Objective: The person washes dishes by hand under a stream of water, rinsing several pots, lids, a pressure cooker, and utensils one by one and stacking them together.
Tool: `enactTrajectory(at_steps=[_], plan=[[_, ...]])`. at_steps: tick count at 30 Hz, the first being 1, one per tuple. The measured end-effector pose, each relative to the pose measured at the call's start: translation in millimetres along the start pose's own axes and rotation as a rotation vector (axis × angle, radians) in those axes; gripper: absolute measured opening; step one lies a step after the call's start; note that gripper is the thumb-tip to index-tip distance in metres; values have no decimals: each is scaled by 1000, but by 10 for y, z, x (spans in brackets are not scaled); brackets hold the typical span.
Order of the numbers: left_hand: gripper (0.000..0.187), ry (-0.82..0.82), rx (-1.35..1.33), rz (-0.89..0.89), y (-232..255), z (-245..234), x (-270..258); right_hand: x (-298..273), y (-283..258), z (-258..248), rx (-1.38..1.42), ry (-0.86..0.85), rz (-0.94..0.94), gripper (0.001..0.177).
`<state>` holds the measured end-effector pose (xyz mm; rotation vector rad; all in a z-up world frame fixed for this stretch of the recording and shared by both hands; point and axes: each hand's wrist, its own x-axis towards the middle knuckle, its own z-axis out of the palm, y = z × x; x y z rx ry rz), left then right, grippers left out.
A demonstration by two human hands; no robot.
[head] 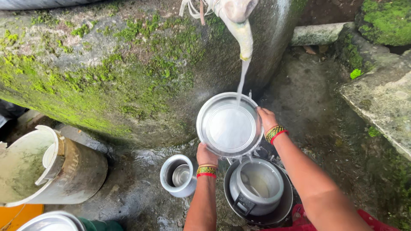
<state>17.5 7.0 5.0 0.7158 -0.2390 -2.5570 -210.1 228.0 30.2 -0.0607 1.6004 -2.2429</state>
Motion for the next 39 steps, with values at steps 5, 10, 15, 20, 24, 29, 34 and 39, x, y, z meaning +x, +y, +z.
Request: enactTrajectory(at_steps=[5, 10, 15, 20, 24, 29, 34, 39], plan=[[50, 149, 812, 401, 120, 54, -139, -431, -402, 377, -262, 33, 106, 28], [74, 95, 989, 51, 457, 529, -475, -1087, -782, 910, -1037, -104, -395, 24], [86, 109, 631, -428, 564, 336, -544, -1797, -934, 1283, -1672, -463, -1221, 6], [59, -176, 454, -425, 440, -188, -533, -2307, -1033, 1245, -1702, -850, -1084, 13], [61, -41, 543, 35, 320, 11, -639, -2317, -1243, 1142, -1513, -1035, -791, 31], [86, -359, 1499, 910, 732, 647, -1204, -2206, -1351, 1138, -1700, -954, -801, 24], [87, -443, 2137, 908, 898, 1297, -1771, -2175, -1441, 1171, -1891, -846, -752, 14], [84, -768, 2334, 1145, 1089, 1562, -2074, -2254, -1395, 1153, -1861, -784, -817, 13]])
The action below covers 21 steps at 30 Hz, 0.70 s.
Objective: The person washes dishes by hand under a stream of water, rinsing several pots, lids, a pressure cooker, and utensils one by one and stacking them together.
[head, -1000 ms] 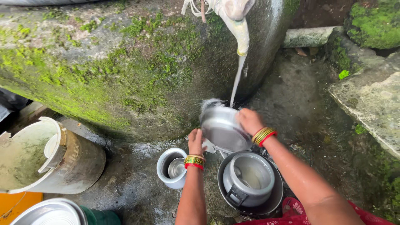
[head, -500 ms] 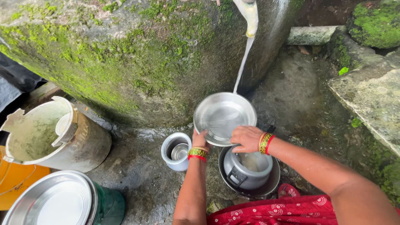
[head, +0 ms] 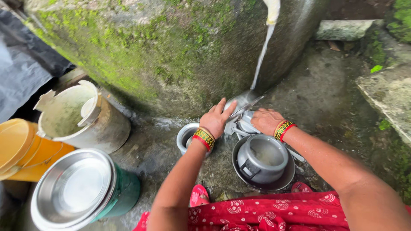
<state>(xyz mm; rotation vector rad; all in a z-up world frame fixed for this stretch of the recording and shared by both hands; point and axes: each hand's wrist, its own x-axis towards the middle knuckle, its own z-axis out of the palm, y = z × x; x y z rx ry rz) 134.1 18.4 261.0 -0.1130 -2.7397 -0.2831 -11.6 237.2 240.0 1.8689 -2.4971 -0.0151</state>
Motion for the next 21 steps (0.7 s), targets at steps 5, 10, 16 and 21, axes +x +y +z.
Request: enactTrajectory(at_steps=[5, 10, 16, 21], plan=[[78, -36, 233, 172, -63, -476, -180, 100, -206, 19, 11, 88, -81, 14], [67, 94, 367, 221, -136, -920, -814, 355, -658, 33, 62, -66, 47, 27], [64, 179, 477, 244, -330, -1269, -1699, 789, -1429, -127, 308, 244, -76, 43], [58, 307, 506, 90, -530, -1517, -2496, 1298, -1974, -404, 351, 369, -309, 40]])
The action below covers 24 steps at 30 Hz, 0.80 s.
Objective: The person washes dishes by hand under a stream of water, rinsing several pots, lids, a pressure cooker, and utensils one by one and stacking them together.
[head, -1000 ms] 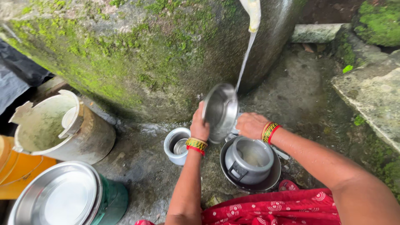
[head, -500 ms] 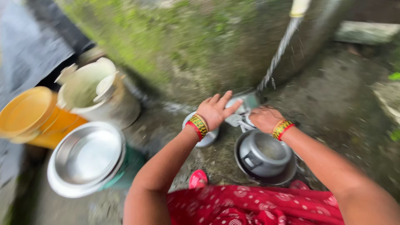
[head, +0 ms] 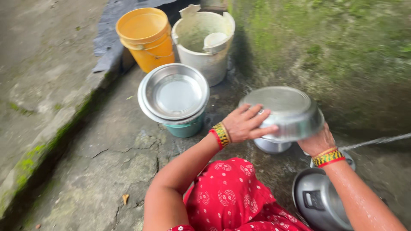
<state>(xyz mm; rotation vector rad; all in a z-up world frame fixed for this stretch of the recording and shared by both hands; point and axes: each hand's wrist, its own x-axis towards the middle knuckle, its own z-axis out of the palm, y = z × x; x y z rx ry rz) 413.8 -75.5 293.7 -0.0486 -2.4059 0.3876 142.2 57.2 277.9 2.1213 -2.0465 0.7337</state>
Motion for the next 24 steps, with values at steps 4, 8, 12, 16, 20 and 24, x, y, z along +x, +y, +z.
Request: enactTrajectory(at_steps=[4, 8, 12, 16, 20, 24], plan=[[52, 187, -21, -451, -247, -86, -612, 372, -252, 341, -238, -77, -103, 15], [71, 612, 110, -1116, -588, -56, -1199, 392, -484, 845, 201, 162, -220, 17], [86, 773, -38, -1573, -864, -324, -1771, 136, -502, 1288, 294, 58, -187, 16], [83, 579, -45, -1917, -929, -377, -2042, -117, -374, 1512, 396, -112, -35, 14], [93, 282, 212, -1895, -941, -161, -2427, -391, -133, 1559, 429, -193, 17, 13], [117, 361, 189, -1711, -936, 111, -3061, -762, 241, 1448, 378, -231, 181, 15]])
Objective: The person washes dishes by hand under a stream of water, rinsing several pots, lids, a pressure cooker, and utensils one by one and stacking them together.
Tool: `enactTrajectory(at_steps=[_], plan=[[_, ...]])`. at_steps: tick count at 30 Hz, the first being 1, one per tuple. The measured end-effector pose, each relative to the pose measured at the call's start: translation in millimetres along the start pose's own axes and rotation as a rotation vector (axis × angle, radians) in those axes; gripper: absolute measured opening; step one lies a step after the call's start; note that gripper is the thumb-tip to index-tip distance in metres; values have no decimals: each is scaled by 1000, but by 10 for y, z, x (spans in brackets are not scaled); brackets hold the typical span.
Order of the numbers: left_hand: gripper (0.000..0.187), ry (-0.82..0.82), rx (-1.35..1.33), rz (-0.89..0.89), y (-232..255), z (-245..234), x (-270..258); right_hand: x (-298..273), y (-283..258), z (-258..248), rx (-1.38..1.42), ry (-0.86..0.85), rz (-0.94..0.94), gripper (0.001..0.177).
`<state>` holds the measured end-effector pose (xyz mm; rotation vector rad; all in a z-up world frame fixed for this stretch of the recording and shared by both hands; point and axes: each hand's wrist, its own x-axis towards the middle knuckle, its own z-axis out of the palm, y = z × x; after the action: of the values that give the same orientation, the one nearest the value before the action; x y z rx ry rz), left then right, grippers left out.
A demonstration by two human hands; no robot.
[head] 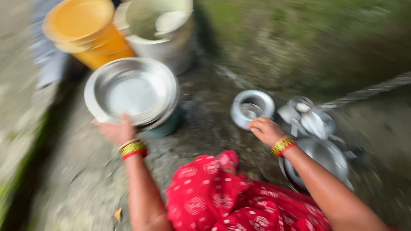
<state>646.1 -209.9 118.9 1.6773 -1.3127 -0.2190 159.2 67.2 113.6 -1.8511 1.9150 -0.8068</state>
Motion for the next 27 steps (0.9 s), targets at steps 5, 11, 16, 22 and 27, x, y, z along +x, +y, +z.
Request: enactTrajectory(at_steps=[5, 11, 16, 22, 27], plan=[[108, -103, 397, 68, -52, 91, -171, -577, 422, -218, -35, 2, 225, 15], [85, -12, 524, 551, 1175, -163, -391, -1411, 1404, -449, 172, 512, 434, 16], [62, -875, 48, 1202, 2891, 503, -974, -1992, 2207, -799, 73, 860, 527, 14], [44, -1588, 691, 1580, 3899, 1113, -2696, -2532, 2446, -744, -95, 951, 910, 9], [33, -1517, 426, 1953, 3827, 1515, -4062, -2595, 2230, -449, -237, 622, 1114, 11]])
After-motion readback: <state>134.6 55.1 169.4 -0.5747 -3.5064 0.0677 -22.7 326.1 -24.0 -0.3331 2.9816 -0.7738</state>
